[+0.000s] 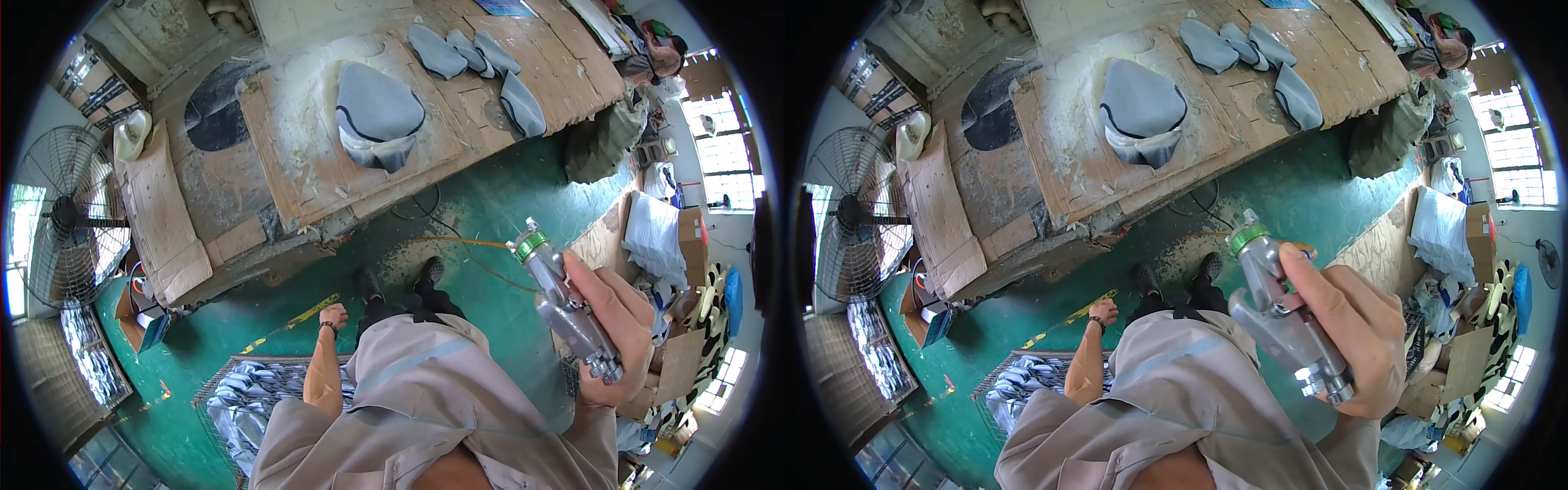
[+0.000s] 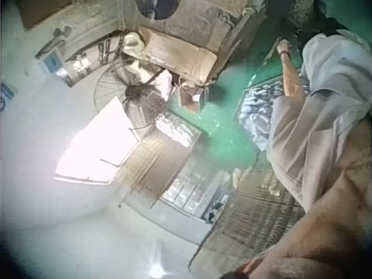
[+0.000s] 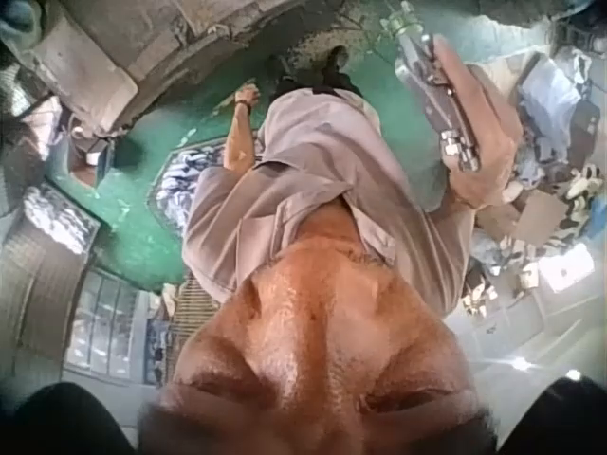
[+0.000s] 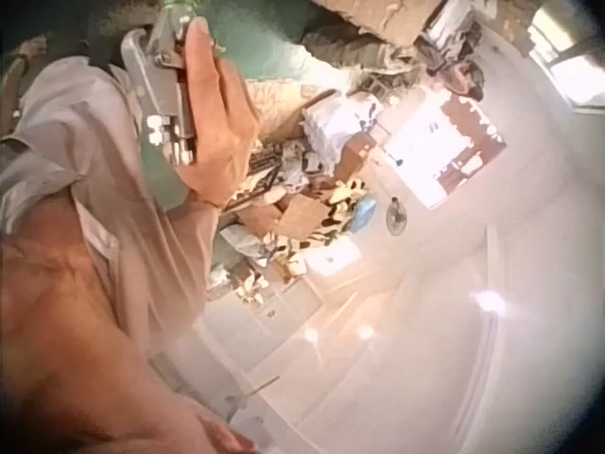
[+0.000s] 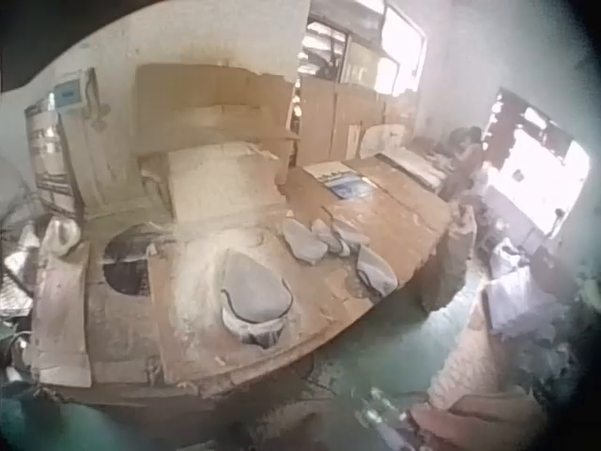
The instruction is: Organizing shoe parts into a rack and applying a spray coating.
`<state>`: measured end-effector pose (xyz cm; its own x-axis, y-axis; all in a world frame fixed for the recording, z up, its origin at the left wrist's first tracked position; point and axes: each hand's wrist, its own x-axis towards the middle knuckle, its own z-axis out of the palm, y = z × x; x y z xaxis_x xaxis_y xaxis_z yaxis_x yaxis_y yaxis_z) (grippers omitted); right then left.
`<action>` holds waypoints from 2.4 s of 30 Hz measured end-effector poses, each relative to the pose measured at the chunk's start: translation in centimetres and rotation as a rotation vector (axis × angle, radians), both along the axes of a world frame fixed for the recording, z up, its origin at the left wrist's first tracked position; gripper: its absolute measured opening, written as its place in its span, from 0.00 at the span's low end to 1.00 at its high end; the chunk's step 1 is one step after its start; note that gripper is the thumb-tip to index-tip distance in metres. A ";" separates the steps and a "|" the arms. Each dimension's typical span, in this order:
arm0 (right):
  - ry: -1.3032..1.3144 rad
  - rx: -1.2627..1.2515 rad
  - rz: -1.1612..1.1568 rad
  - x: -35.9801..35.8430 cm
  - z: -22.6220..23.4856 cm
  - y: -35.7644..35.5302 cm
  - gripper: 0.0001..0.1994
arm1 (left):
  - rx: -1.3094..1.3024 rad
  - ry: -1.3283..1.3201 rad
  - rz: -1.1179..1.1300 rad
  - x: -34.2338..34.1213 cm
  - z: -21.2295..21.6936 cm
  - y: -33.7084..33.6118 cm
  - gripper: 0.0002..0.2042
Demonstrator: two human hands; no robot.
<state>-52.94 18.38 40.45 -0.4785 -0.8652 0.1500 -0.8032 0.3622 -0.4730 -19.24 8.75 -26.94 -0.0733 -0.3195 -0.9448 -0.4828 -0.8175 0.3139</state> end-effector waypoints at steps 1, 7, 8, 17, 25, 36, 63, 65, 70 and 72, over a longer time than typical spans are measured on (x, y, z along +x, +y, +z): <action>0.003 0.004 0.006 0.4 0.1 -0.6 0.26 | 0.004 0.003 0.006 0.3 -0.4 -0.2 0.12; 0.146 0.097 0.234 3.5 0.6 -2.1 0.29 | -0.031 0.071 0.051 -0.6 -1.8 -1.5 0.11; 0.154 0.051 0.273 4.0 0.5 -2.3 0.30 | -0.022 0.072 0.058 -0.8 -1.8 -1.7 0.11; 0.199 0.073 0.396 6.3 0.5 -1.0 0.32 | 0.021 0.082 0.054 0.7 -2.9 1.1 0.12; 0.111 0.078 0.393 3.6 -0.5 3.8 0.32 | 0.010 -0.006 -0.040 1.5 -2.2 2.8 0.13; -0.073 0.002 -0.028 -4.7 -2.6 10.1 0.24 | -0.059 -0.023 0.048 -3.6 1.3 2.1 0.11; -0.410 -0.190 0.136 -30.5 -5.0 10.8 0.26 | -0.029 -0.127 0.237 -14.0 6.5 12.4 0.12; -0.383 -0.191 0.129 -30.0 -5.1 10.0 0.26 | 0.035 -0.147 0.207 -14.7 6.7 12.3 0.12; -0.384 -0.243 0.099 -28.7 -4.2 7.8 0.27 | -0.013 -0.088 0.238 -14.7 5.2 9.3 0.14; -0.371 -0.172 0.090 -28.0 -4.1 7.2 0.26 | -0.037 -0.085 0.196 -15.6 5.4 7.7 0.14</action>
<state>-80.90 25.60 36.39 -0.4509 -0.8834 0.1277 -0.5920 0.1889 -0.7835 -34.83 16.43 -21.58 0.0729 -0.3542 -0.9323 -0.3414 -0.8872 0.3104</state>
